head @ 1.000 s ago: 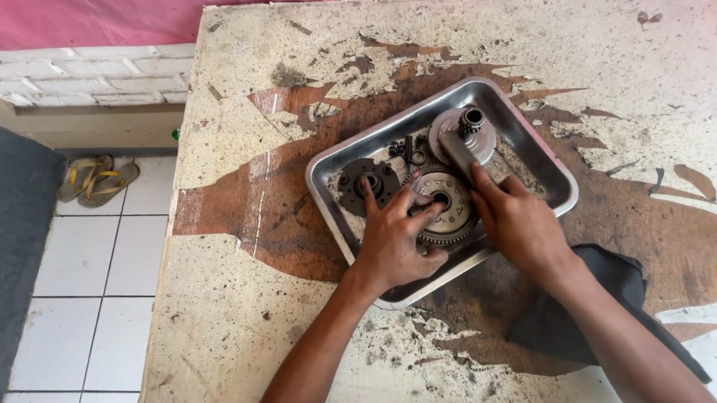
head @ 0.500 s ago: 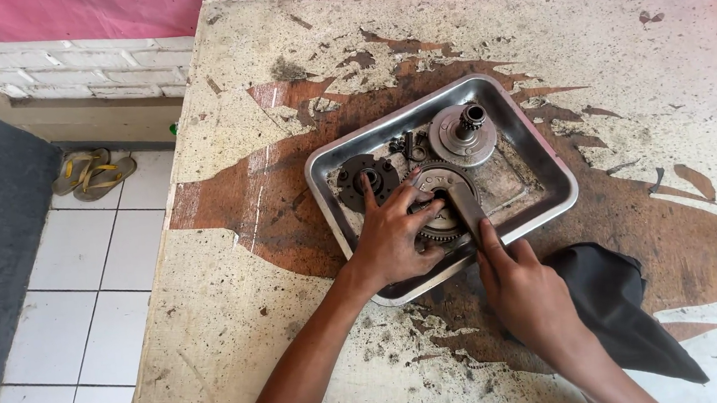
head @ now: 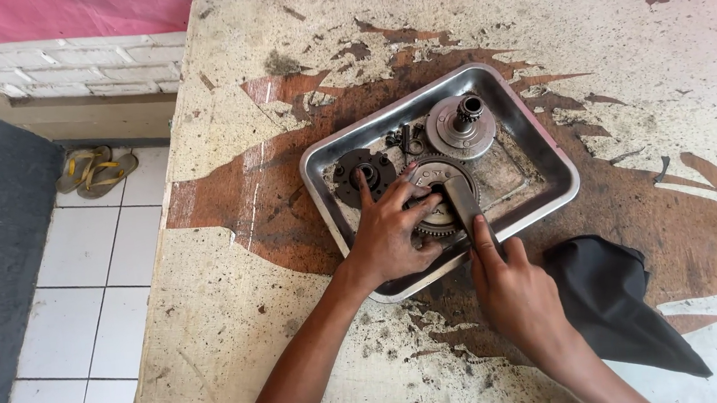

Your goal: Cleaning and inspecting various mechanical engine gears and components inside a metal tray using a brush and a rag.

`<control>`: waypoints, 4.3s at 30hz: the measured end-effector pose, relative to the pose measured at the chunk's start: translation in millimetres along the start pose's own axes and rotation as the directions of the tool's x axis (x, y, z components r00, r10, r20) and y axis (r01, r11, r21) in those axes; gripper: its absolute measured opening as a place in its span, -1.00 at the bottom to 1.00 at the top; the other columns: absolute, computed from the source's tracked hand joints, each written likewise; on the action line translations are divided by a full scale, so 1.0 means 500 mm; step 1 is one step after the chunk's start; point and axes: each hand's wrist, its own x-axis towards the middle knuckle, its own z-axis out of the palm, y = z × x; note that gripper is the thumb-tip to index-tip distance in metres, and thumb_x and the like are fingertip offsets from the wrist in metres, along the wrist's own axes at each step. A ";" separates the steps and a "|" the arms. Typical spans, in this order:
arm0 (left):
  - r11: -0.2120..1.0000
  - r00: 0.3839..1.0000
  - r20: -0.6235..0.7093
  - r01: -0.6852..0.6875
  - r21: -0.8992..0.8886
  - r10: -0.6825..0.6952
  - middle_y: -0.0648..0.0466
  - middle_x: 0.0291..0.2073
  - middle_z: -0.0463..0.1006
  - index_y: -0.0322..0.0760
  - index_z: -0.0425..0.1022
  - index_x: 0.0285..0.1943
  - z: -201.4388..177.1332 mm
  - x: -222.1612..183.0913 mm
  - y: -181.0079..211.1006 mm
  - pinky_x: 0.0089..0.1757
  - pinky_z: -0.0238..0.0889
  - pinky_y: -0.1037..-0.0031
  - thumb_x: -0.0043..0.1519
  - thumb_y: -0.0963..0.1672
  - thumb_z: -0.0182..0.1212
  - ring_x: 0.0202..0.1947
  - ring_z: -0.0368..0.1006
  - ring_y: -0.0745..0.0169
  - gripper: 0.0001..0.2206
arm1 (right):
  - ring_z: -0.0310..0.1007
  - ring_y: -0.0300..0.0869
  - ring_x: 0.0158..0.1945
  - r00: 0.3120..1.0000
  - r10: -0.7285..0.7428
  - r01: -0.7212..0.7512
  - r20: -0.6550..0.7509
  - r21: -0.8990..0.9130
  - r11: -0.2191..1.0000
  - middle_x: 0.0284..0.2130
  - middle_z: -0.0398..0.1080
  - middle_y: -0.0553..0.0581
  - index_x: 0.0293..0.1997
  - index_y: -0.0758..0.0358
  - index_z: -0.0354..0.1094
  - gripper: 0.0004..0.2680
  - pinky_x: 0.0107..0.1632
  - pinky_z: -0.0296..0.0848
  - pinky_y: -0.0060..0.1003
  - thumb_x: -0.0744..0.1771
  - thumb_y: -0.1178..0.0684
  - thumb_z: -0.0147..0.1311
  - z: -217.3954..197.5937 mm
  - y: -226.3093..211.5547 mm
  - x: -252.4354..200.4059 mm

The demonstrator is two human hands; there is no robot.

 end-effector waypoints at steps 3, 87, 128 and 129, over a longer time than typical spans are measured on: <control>1.000 1.000 -0.020 -0.020 -0.008 0.020 -0.02 -0.08 0.54 -0.20 0.64 0.02 -0.001 0.000 -0.002 0.15 -0.41 -0.72 -0.17 -0.07 0.24 0.36 0.29 -0.22 -0.50 | 0.56 0.36 -0.50 0.998 -0.056 0.056 -0.029 -0.010 0.998 -0.27 0.38 0.34 0.43 0.08 0.19 -0.62 -0.51 0.56 0.18 0.41 -0.09 -0.14 -0.010 0.005 0.041; 0.990 0.991 -0.115 -0.048 0.132 0.063 -0.01 -0.11 0.55 -0.19 0.57 0.03 0.034 -0.008 -0.004 0.17 -0.32 -0.68 -0.14 0.00 0.38 0.24 0.40 -0.15 -0.48 | 0.54 0.46 -0.44 0.999 -0.024 0.019 0.043 0.098 0.995 -0.25 0.37 0.40 0.47 0.02 0.11 -0.60 -0.45 0.56 0.28 0.40 -0.07 -0.13 -0.011 0.015 0.023; 1.000 1.000 0.020 -0.016 0.009 0.015 -0.08 -0.03 0.56 -0.22 0.60 0.08 0.020 -0.002 -0.014 0.19 -0.40 -0.68 -0.06 0.02 0.42 0.30 0.34 -0.23 -0.49 | 0.57 0.28 -0.34 0.984 -0.114 0.091 0.136 0.162 0.983 -0.21 0.48 0.25 0.47 -0.04 0.16 -0.61 -0.40 0.57 0.16 0.40 -0.03 -0.11 -0.057 0.060 0.062; 1.000 1.000 0.016 -0.011 -0.013 0.011 -0.07 -0.03 0.56 -0.22 0.61 0.08 0.019 -0.001 -0.015 0.19 -0.38 -0.67 -0.07 0.01 0.43 0.29 0.35 -0.23 -0.49 | 0.56 0.31 -0.35 0.987 -0.108 0.085 0.118 0.183 0.979 -0.21 0.48 0.28 0.46 -0.01 0.18 -0.61 -0.44 0.54 0.17 0.40 -0.05 -0.09 -0.045 0.059 0.075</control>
